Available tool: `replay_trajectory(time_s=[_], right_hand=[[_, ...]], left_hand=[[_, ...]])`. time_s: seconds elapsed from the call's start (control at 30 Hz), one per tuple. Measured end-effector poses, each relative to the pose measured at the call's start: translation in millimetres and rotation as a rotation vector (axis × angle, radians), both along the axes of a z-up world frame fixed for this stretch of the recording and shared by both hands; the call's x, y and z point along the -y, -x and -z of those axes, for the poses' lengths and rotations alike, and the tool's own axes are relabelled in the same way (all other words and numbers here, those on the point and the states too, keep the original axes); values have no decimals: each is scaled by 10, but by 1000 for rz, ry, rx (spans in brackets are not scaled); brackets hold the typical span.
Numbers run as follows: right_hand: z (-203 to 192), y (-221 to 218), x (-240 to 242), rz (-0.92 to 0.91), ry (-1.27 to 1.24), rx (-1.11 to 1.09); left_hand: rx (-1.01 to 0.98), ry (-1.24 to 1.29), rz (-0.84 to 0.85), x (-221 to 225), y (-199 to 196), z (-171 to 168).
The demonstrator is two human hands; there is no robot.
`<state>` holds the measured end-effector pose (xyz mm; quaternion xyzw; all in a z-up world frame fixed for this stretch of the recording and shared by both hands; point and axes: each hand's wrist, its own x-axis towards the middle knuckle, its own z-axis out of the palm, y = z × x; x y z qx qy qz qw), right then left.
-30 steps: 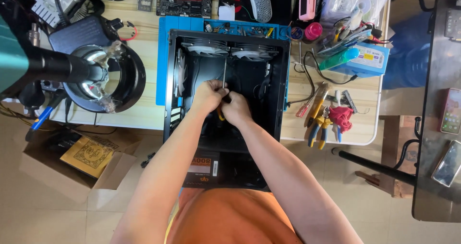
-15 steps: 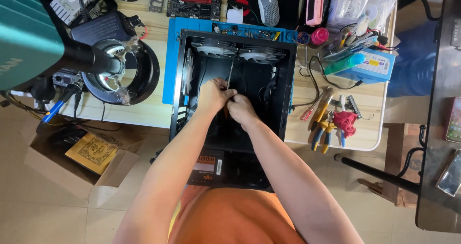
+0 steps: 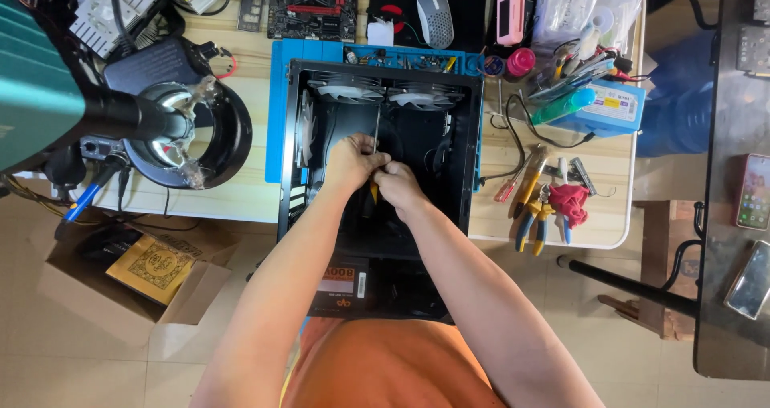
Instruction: Cleaning the interior of a computer case and its components using a cloth and managing internal cables.
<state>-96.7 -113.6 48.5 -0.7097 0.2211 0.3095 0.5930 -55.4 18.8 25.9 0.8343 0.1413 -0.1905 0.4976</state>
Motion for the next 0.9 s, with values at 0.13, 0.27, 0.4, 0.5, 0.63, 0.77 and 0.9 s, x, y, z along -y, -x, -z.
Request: replay_trajectory(time_s=[0.13,0.27,0.4,0.5,0.63,0.77,0.9], right_hand=[[240,17,-14,76,-109,-20],[-136,22,-29,6,-16,-40],[-553,142,48,232,-300,-206],[-795,397,202,240,-357,-276],[-1068,849,372,364,-520,-174],[-1156,1182,541,555,-691,-94],[-1331,1325,603,618,-752,-97]], left_hand=[[-4,48,-31,-10,-13,-103],[-16,33,-18,-31,7,-61],[-37,220,-137,165,39,-136],[-60,216,-81,277,-21,-154],[-25,458,-68,487,4,-940],[-49,655,30,661,21,-1233],[-64,772,66,844,46,-1276]])
